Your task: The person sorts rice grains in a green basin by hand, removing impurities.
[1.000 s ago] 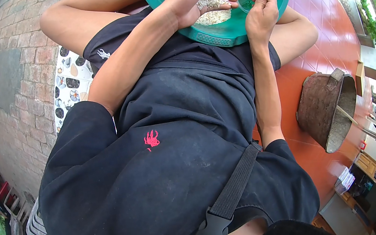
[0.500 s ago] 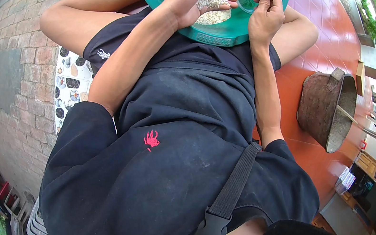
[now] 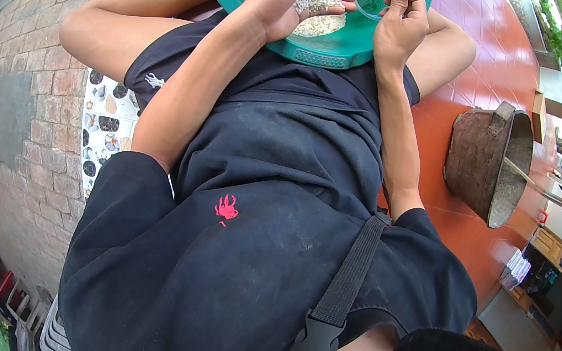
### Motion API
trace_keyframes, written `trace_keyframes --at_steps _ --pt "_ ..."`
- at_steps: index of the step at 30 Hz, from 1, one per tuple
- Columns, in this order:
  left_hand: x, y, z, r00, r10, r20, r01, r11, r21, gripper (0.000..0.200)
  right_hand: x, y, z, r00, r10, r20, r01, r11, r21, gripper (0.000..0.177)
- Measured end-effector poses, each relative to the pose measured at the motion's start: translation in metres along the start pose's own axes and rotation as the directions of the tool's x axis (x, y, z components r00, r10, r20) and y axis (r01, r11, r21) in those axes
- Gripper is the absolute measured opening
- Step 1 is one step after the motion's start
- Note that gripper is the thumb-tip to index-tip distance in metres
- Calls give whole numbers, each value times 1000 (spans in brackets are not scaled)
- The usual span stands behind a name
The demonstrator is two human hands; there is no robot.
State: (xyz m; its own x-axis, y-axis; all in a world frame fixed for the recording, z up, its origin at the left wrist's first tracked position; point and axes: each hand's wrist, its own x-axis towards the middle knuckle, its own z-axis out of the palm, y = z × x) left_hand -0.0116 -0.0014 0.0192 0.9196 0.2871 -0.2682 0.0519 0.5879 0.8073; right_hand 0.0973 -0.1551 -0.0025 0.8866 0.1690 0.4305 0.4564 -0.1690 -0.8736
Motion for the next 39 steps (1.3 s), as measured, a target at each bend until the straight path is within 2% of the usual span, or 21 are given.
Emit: trace_keyframes --at_steps 5,8,24,30,33,35,39 --pt "0 0 -1 1000 -2 23 2 1000 -11 37 0 2 1 1000 -24 1 24 998 53 27" --pt "0 -1 0 1000 11 21 -11 1000 -8 37 1 0 0 998 -48 30 47 999 14 26" --pt "0 0 0 1000 7 21 -7 1000 -5 37 0 2 -1 999 -12 37 11 1000 22 32" --pt "-1 0 2 1000 16 -10 -16 1000 13 36 1 3 1 998 -61 31 59 996 59 25" --pt "-2 1 2 1000 8 -1 -8 1000 7 37 1 1 1 996 -55 65 53 998 44 20" --pt "-1 0 0 1000 10 8 -10 1000 7 37 1 3 4 990 -103 94 91 988 124 17" --pt "1 0 -1 1000 6 22 -5 1000 -16 37 0 -4 2 984 -88 153 76 994 84 15"
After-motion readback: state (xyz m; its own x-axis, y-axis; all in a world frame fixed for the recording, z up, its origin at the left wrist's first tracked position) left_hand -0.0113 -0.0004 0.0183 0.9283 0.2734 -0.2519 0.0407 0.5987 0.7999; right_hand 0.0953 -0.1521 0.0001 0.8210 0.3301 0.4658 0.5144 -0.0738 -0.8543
